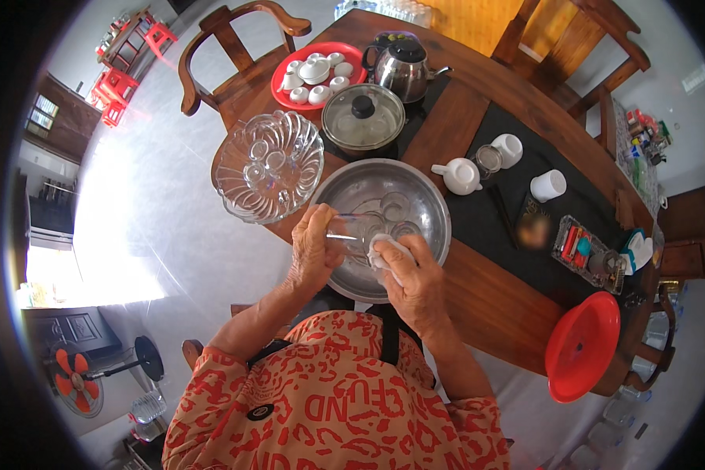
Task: The person wipes small clear glasses with a white cloth, one at a time, over a metal bowl on a wooden table. After wiping each glass, they place it into a clear glass bowl. The process is repeated for multiple glasses throughout the clip.
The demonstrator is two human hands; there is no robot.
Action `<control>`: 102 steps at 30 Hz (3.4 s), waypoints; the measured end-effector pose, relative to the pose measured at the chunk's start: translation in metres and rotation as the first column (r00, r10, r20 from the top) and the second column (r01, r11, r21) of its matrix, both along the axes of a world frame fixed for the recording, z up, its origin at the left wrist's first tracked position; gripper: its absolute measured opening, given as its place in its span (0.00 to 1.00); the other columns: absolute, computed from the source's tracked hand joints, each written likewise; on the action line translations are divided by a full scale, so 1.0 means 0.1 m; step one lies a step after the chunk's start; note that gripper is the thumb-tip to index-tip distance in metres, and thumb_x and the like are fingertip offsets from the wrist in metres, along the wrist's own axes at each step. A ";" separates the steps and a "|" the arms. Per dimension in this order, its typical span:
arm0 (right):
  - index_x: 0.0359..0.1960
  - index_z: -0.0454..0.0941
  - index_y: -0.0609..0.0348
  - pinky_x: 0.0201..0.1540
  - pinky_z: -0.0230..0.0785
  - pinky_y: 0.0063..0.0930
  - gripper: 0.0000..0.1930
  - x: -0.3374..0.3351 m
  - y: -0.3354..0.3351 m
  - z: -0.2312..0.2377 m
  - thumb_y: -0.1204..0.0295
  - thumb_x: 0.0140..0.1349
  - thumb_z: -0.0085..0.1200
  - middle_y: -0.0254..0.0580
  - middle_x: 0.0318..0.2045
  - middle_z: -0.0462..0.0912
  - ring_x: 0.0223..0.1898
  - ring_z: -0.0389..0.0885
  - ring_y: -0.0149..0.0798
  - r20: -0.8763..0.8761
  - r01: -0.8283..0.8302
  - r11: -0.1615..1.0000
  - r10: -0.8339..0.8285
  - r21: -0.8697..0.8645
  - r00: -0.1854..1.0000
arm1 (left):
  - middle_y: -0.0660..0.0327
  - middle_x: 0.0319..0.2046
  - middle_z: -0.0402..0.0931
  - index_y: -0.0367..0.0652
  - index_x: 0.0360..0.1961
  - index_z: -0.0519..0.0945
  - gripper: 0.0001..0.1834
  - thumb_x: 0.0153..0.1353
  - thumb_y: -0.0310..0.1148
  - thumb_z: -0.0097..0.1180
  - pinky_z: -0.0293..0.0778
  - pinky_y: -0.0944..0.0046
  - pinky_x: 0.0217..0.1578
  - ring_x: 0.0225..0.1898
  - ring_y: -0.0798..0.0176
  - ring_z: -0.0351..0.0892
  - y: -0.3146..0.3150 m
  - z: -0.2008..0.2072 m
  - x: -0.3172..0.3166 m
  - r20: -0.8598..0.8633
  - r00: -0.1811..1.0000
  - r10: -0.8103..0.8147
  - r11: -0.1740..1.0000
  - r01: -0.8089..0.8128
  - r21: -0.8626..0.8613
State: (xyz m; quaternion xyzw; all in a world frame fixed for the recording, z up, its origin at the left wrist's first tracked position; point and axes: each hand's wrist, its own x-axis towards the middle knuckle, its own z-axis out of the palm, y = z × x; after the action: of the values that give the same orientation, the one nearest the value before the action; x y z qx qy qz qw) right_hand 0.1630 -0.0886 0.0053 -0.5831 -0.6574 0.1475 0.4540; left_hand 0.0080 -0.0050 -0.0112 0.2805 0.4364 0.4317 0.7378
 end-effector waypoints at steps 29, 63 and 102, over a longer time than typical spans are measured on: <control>0.42 0.77 0.64 0.38 0.71 0.28 0.16 -0.10 0.03 0.17 0.83 0.49 0.56 0.43 0.37 0.74 0.35 0.77 0.39 -0.280 -0.089 0.996 0.093 0.028 0.956 | 0.66 0.23 0.69 0.45 0.32 0.71 0.14 0.67 0.44 0.47 0.51 0.74 0.11 0.12 0.77 0.54 -0.04 0.10 0.04 -0.046 0.997 0.066 0.992 -0.060 0.110; 0.44 0.77 0.65 0.29 0.66 0.14 0.10 -0.19 0.00 -0.16 0.76 0.66 0.46 0.29 0.30 0.78 0.28 0.73 0.20 -0.956 -0.166 0.957 -0.202 -0.239 0.212 | 0.67 0.23 0.69 0.46 0.39 0.74 0.13 0.68 0.42 0.43 0.57 0.76 0.16 0.16 0.77 0.59 -0.11 0.10 0.06 -0.162 0.982 -0.100 0.951 0.142 0.273; 0.43 0.79 0.52 0.40 0.69 0.35 0.20 -0.06 0.17 0.15 0.69 0.45 0.65 0.38 0.43 0.77 0.39 0.72 0.44 0.289 -0.177 0.937 0.086 0.303 0.954 | 0.67 0.41 0.74 0.39 0.47 0.72 0.12 0.65 0.29 0.53 0.70 0.70 0.46 0.43 0.75 0.71 -0.24 0.04 -0.06 -0.224 0.845 -0.486 0.729 0.533 0.430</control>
State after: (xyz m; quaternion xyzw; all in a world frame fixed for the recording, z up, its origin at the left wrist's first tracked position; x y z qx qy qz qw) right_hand 0.1567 -0.0718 0.0206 -0.4691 -0.7663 -0.0137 0.4388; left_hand 0.0024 -0.0291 -0.0074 0.5824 0.2575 0.2924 0.7135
